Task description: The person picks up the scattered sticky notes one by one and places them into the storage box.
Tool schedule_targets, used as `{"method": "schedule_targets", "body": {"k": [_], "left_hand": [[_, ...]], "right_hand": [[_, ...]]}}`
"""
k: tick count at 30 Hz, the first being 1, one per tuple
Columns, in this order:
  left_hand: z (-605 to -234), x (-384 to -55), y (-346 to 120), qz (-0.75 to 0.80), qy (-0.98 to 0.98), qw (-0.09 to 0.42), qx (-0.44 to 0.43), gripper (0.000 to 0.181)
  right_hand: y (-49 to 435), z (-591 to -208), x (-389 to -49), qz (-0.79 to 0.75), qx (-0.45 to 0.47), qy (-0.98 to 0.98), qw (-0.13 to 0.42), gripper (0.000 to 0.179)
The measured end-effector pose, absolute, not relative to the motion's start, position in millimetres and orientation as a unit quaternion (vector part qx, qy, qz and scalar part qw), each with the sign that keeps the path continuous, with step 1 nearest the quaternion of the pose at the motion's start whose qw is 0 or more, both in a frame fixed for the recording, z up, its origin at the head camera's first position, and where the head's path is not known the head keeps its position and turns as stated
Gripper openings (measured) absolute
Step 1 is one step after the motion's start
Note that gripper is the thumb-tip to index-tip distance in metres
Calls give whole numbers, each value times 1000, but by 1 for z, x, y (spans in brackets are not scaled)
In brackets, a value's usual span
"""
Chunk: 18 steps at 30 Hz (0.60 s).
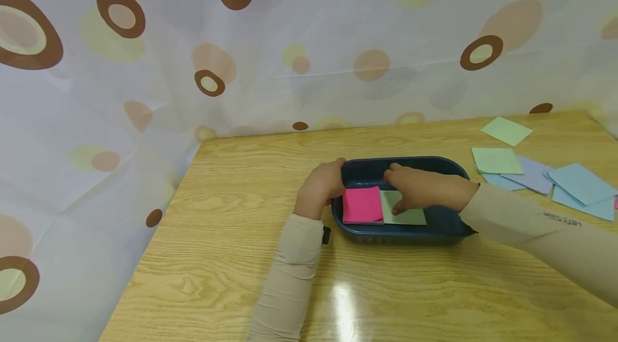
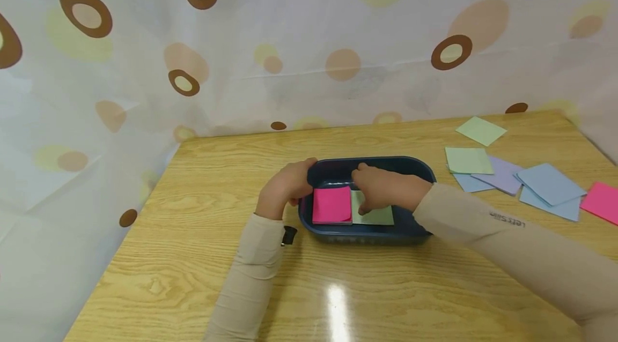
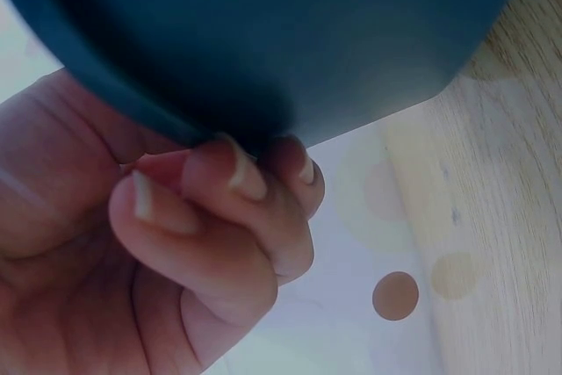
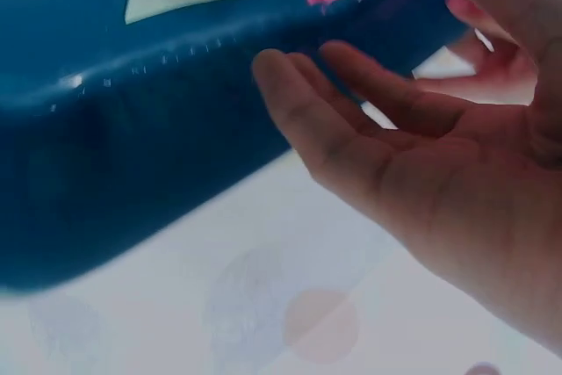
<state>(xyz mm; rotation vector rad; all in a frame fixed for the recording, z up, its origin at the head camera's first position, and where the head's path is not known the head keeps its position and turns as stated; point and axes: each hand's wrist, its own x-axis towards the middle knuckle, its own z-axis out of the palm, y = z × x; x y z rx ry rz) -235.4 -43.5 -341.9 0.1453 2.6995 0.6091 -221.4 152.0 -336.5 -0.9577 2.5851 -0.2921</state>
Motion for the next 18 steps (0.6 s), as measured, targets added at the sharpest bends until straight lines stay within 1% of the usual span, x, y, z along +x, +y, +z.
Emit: {"method": "schedule_targets", "body": {"k": [5, 8, 12, 15, 18], "left_hand": [[-341, -235, -45, 220, 957, 184, 48, 65], [-341, -235, -46, 223, 956, 186, 46, 65], [-341, -235, -46, 228, 954, 189, 43, 65], [-341, -234, -47, 230, 954, 189, 42, 66], [-341, -234, -47, 229, 954, 189, 41, 66]], "right_hand": [[169, -328, -222, -156, -334, 920, 137, 43], [183, -325, -226, -188, -322, 923, 95, 32], [203, -320, -234, -212, -284, 934, 39, 21], [224, -317, -242, -220, -242, 945, 10, 21], [249, -316, -250, -224, -195, 955, -7, 26]]}}
